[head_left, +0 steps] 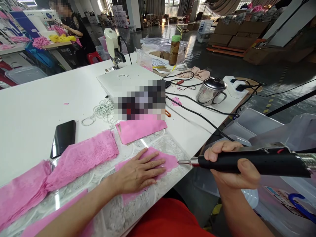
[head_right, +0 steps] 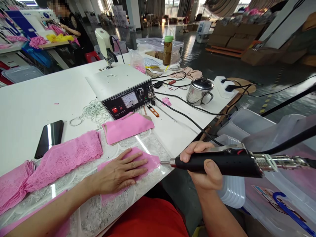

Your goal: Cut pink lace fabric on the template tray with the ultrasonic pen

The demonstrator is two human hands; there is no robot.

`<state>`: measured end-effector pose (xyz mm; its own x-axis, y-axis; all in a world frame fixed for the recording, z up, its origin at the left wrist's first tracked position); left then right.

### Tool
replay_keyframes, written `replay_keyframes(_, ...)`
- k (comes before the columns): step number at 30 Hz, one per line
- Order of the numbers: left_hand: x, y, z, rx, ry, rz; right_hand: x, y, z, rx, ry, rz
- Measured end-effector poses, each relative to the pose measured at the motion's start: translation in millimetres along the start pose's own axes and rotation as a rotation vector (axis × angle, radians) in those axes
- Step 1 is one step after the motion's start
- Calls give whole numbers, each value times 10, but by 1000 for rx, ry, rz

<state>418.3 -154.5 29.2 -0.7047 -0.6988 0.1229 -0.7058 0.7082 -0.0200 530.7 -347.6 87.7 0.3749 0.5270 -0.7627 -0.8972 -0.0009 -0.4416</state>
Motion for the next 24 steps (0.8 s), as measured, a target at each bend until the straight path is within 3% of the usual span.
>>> replay_keyframes(18,-9,-9,-9,-18,71,-15,-17,-33,-18,32,42,4)
replay_keyframes(24,-70,135,-212,17,151,-94,-158,-27,-153,156,70,-21)
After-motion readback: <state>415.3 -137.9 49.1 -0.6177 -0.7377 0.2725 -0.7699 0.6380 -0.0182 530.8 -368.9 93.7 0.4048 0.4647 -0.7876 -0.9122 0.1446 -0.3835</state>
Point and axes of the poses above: each hand's wrist, its own y-axis away from the middle knuckle, its own z-axis out of the palm, x = y × z, the point moved 10 cm from there along -y, towards the middle knuckle, and after that the axes turned 2 degrees about -z, right-handed, at the moved point
